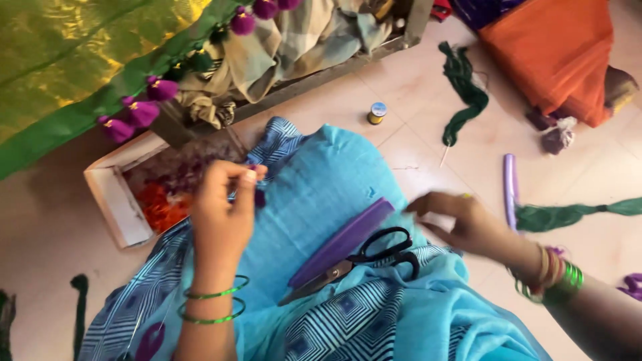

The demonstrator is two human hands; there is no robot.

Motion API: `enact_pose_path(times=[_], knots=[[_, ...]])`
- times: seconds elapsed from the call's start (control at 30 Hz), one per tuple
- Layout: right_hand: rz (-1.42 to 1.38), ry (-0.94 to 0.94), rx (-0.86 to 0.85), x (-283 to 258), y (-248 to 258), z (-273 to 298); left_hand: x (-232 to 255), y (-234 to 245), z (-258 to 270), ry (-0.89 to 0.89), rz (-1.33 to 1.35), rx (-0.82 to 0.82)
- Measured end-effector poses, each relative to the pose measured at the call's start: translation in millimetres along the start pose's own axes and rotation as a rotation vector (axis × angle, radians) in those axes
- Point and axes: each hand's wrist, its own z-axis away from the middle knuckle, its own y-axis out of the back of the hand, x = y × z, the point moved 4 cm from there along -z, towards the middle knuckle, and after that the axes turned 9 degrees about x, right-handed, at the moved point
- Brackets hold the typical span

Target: Manually attaching and sewing decorative tassels to the border of a traditional silk saree.

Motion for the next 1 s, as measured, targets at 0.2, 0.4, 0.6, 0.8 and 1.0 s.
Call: enact_pose_path(times=[0.2, 0.4, 0.6, 0.8, 1.0], knots=[[0.309, -0.343, 0.223, 165, 4, -13, 60, 25, -12, 0.04, 0.275, 0.065], [0.835, -0.087, -0.203, 274, -101, -11, 123, -30, 31, 0.06, 0.313, -0.323], [0.894, -0.273, -0.456, 254, -119, -31, 187, -15, 36, 0.043, 0.606, -0.616], [0.763, -0.446, -0.184, 280, -80, -41, 195, -5, 40, 0.312, 0.806, -0.744], [-0.173, -0.627, 0.283, 238, -15, -73, 198, -3, 48, 0.592, 1.026, -0.878]])
